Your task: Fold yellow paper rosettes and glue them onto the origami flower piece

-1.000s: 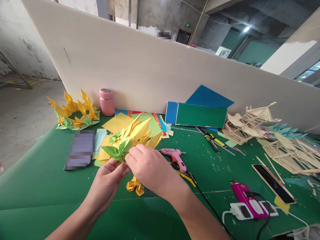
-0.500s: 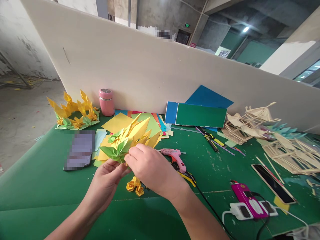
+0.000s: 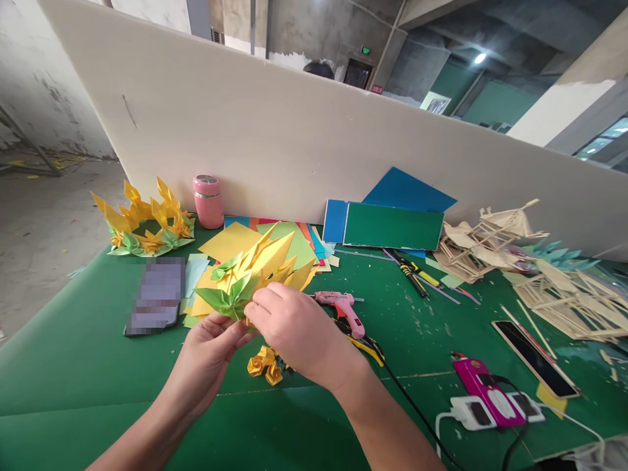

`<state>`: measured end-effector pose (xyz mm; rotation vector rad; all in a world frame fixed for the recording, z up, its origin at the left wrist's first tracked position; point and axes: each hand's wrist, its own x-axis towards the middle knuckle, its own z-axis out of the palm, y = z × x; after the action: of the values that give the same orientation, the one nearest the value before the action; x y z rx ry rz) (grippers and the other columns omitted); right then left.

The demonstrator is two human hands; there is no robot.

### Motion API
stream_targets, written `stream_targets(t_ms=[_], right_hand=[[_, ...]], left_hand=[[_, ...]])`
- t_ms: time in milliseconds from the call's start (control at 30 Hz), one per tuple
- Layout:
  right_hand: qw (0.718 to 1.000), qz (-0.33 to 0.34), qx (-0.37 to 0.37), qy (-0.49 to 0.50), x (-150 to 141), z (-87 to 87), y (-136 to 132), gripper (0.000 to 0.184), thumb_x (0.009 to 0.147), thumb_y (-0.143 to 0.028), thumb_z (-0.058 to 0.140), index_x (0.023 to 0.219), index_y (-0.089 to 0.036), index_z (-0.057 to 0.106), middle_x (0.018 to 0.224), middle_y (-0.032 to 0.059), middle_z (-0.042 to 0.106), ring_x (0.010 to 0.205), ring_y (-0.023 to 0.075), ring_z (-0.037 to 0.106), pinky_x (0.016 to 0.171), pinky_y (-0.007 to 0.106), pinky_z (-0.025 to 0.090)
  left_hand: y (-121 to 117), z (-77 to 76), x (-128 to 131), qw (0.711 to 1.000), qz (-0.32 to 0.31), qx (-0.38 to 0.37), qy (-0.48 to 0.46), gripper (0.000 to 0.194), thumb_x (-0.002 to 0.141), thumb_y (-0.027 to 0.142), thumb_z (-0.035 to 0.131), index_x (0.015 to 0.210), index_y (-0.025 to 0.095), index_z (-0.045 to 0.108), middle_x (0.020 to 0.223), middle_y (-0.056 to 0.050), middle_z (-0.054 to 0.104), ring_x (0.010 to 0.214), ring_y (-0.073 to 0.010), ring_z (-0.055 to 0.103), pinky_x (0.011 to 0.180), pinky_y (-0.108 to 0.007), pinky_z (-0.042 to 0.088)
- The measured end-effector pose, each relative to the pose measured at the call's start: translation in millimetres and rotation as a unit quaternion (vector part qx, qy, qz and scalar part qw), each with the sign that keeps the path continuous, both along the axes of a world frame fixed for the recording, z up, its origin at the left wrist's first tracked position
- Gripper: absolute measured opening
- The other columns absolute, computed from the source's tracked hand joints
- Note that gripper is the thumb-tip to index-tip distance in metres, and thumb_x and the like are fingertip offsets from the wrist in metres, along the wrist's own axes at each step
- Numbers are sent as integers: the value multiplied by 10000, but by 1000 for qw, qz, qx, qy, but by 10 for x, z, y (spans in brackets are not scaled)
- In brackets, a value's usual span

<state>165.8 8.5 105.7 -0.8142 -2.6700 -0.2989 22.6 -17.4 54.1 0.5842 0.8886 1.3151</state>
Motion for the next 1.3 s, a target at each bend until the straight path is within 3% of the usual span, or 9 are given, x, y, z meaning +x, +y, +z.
stream_targets(t_ms=[233,400,567,700,800,933,1100,1200,1300], right_hand=[[1000,4,-7,14,10,-11,17,312,918,-44,336,784,-139,602,753,65,587,691,172,484,593,288,430],[999,5,3,35,8,-55,29,290,930,-77,374,780,-135,616,749,66,607,691,172,516,595,292,459],[983,19,39,178,72,-69,5,161,928,-145,479,924,-130,639,850,81,670,799,181,597,743,324,514],[955,-61,67,281,233,-71,-32,148,909,-148,521,993,-182,638,883,67,682,835,181,628,768,322,516],[940,-155,77,295,425,-188,-29,162,917,-178,492,976,-194,642,895,76,687,846,199,640,767,331,515],[899,-348,-9,267,769,-562,10,305,912,-388,462,1074,-181,616,1031,121,657,944,269,624,764,388,517],[795,-547,-172,199,1135,-1025,52,541,819,-509,511,1158,-93,580,1143,217,611,1017,346,604,769,405,502],[748,-564,-283,203,1199,-1098,61,575,821,-525,467,1186,-93,572,1092,200,645,965,321,632,710,352,497],[739,-534,-340,229,1168,-1047,71,562,809,-537,464,1167,-121,588,1086,162,662,929,297,644,647,308,476]], left_hand=[[8,12,17,1000,-5,9,10,255,549,253,839,782,185,759,761,-38,753,713,-172,664,671,-254,526],[33,10,12,1000,-3,6,-1,220,544,235,843,736,180,750,703,-16,733,666,-129,639,657,-213,522],[67,27,-27,999,22,1,-27,166,596,218,810,735,177,729,745,-14,720,699,-129,638,669,-214,531],[57,49,-46,997,50,5,-51,146,675,263,761,779,173,711,862,-39,718,807,-165,651,678,-229,529],[29,50,-45,997,29,50,-54,264,719,303,733,965,217,692,1029,-43,708,964,-203,641,754,-256,525],[9,34,-16,993,-8,111,-35,612,646,166,793,1191,316,559,1247,-30,634,1174,-247,562,935,-320,474],[32,13,31,991,14,126,-43,682,672,123,764,1240,356,466,1279,-26,597,1225,-221,521,974,-316,452],[44,18,48,992,20,116,-43,679,658,120,768,1218,359,467,1264,-16,600,1200,-215,539,955,-312,465],[53,17,57,993,31,98,-49,619,641,114,773,1151,338,503,1185,3,635,1147,-191,571,914,-278,480]])
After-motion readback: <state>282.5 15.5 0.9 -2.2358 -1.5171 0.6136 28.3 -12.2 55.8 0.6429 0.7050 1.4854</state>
